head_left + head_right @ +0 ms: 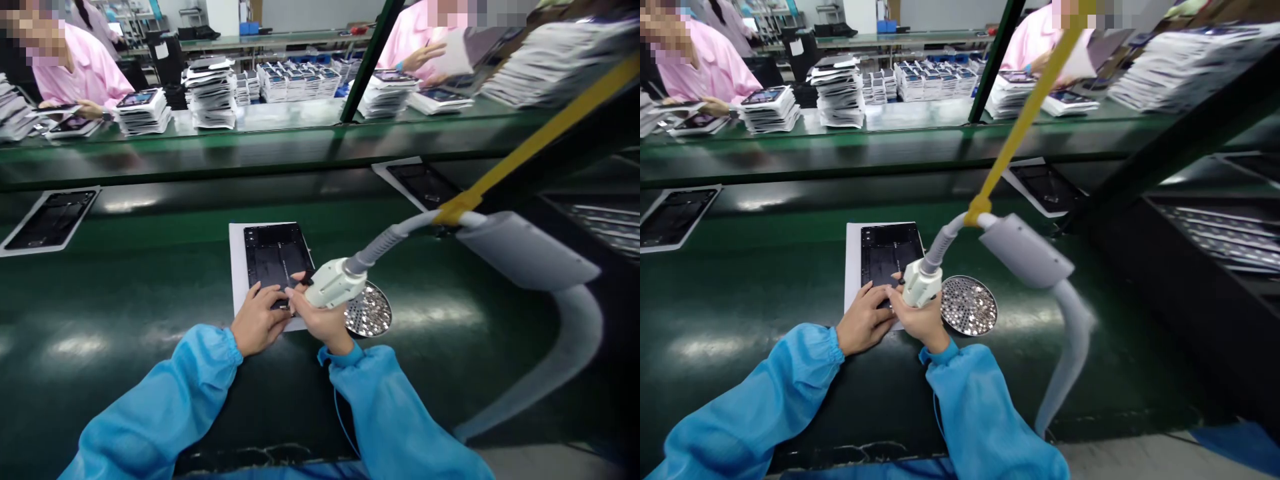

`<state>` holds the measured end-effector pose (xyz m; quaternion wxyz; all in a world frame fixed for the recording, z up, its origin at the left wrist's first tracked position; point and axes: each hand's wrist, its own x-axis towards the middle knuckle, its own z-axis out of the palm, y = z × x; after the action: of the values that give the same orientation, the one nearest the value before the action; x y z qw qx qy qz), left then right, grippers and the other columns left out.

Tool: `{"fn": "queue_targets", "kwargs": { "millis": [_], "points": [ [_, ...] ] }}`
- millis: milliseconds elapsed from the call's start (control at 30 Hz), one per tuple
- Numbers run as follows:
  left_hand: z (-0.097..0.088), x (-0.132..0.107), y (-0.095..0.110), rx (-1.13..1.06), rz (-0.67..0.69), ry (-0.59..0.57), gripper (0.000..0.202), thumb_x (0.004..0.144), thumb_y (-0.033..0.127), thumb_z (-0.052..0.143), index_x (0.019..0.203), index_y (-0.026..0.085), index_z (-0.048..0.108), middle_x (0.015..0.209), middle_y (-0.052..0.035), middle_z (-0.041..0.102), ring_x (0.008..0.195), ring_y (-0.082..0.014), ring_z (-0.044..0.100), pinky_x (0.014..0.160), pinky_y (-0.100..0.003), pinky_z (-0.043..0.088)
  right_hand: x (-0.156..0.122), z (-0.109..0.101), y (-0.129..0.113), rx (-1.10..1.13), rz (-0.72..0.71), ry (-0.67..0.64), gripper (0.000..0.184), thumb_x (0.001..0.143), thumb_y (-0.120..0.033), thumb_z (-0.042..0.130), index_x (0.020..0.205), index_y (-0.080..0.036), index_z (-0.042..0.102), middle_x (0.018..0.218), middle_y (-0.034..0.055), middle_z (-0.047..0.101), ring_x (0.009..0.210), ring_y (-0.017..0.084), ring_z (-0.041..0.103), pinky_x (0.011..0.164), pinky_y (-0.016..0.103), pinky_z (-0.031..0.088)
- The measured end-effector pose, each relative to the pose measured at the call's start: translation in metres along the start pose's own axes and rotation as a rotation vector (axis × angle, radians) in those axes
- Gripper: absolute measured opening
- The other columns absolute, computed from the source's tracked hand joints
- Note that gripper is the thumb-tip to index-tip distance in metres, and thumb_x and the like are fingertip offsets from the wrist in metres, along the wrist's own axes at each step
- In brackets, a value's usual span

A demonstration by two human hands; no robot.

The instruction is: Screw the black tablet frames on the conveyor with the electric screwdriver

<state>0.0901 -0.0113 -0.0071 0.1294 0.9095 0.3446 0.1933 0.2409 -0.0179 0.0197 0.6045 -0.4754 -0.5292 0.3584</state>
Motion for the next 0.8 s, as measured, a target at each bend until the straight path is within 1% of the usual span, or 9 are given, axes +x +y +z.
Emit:
{"fn": "queue_targets", "kwargs": {
  "millis": [133, 300, 400, 433, 500, 567, 633, 733, 800],
  "points": [
    [0.002, -0.001, -0.003, 0.009, 0.007, 0.02, 0.023, 0.091, 0.023, 0.052, 0.102, 0.023, 0.073, 0.129, -0.0096, 0.058, 0.126, -0.029, 0.047, 0.109, -0.06, 0.031, -0.002, 0.002, 0.001, 0.019, -0.005, -0.037, 0.018, 0.076, -0.027, 0.064, 0.09, -0.019, 0.056, 0.058, -0.0027, 0.056, 0.047, 0.013, 0.054, 0.056, 0.029, 0.053],
    [0.002, -0.001, -0.006, 0.005, 0.03, 0.04, 0.024, 0.091, 0.021, 0.052, 0.103, 0.024, 0.073, 0.127, -0.0104, 0.058, 0.126, -0.0283, 0.047, 0.109, -0.058, 0.031, 0.001, 0.007, 0.0, 0.066, 0.032, -0.016, 0.023, 0.077, -0.028, 0.064, 0.097, -0.02, 0.055, 0.054, -0.0053, 0.052, 0.045, 0.013, 0.051, 0.056, 0.03, 0.052],
    [0.001, -0.001, -0.008, 0.013, 0.032, 0.055, 0.023, 0.091, 0.021, 0.052, 0.102, 0.025, 0.073, 0.127, -0.0098, 0.058, 0.124, -0.0282, 0.049, 0.108, -0.057, 0.032, 0.005, 0.004, -0.005, 0.054, 0.045, -0.011, 0.016, 0.077, -0.03, 0.064, 0.088, -0.02, 0.057, 0.054, -0.0043, 0.054, 0.046, 0.013, 0.052, 0.06, 0.031, 0.054],
    [0.001, 0.0, -0.009, 0.019, 0.035, 0.06, 0.023, 0.091, 0.021, 0.053, 0.101, 0.025, 0.073, 0.126, -0.0097, 0.059, 0.124, -0.0282, 0.05, 0.107, -0.057, 0.033, 0.006, 0.001, -0.008, 0.048, 0.043, -0.002, 0.016, 0.077, -0.03, 0.065, 0.086, -0.019, 0.057, 0.055, -0.0037, 0.055, 0.047, 0.013, 0.054, 0.061, 0.031, 0.054],
    [0.001, -0.001, -0.009, 0.03, 0.045, 0.068, 0.023, 0.092, 0.022, 0.053, 0.101, 0.025, 0.073, 0.124, -0.0093, 0.061, 0.123, -0.0282, 0.05, 0.106, -0.056, 0.034, 0.011, -0.011, -0.013, 0.045, 0.032, 0.036, 0.019, 0.075, -0.031, 0.067, 0.086, -0.018, 0.058, 0.053, -0.0036, 0.056, 0.046, 0.013, 0.054, 0.057, 0.03, 0.053],
    [0.001, -0.001, -0.008, 0.04, 0.057, 0.079, 0.022, 0.092, 0.023, 0.053, 0.101, 0.025, 0.073, 0.121, -0.0087, 0.062, 0.122, -0.028, 0.051, 0.104, -0.054, 0.036, 0.018, -0.027, -0.017, 0.054, 0.006, 0.106, 0.023, 0.073, -0.03, 0.069, 0.09, -0.017, 0.058, 0.05, -0.0046, 0.055, 0.042, 0.014, 0.053, 0.049, 0.028, 0.05],
    [0.0, -0.002, -0.006, 0.054, 0.076, 0.1, 0.022, 0.092, 0.023, 0.053, 0.101, 0.025, 0.073, 0.118, -0.0086, 0.064, 0.121, -0.0279, 0.052, 0.1, -0.051, 0.04, 0.026, -0.045, -0.018, 0.072, -0.028, 0.184, 0.024, 0.071, -0.028, 0.07, 0.088, -0.017, 0.057, 0.048, -0.0057, 0.054, 0.039, 0.013, 0.051, 0.045, 0.027, 0.047],
    [-0.001, -0.003, -0.002, 0.068, 0.111, 0.141, 0.022, 0.093, 0.023, 0.053, 0.099, 0.023, 0.073, 0.114, -0.009, 0.066, 0.117, -0.028, 0.055, 0.093, -0.046, 0.044, 0.038, -0.065, -0.014, 0.08, -0.067, 0.273, 0.024, 0.069, -0.025, 0.07, 0.087, -0.017, 0.057, 0.046, -0.0068, 0.054, 0.038, 0.013, 0.051, 0.045, 0.027, 0.047],
    [-0.002, -0.003, -0.002, 0.07, 0.128, 0.164, 0.021, 0.093, 0.023, 0.053, 0.097, 0.022, 0.073, 0.112, -0.0093, 0.066, 0.115, -0.0279, 0.056, 0.09, -0.045, 0.045, 0.043, -0.07, -0.009, 0.054, -0.07, 0.299, 0.026, 0.069, -0.026, 0.069, 0.09, -0.017, 0.057, 0.046, -0.0069, 0.054, 0.039, 0.013, 0.051, 0.047, 0.028, 0.047]
  ]
}}
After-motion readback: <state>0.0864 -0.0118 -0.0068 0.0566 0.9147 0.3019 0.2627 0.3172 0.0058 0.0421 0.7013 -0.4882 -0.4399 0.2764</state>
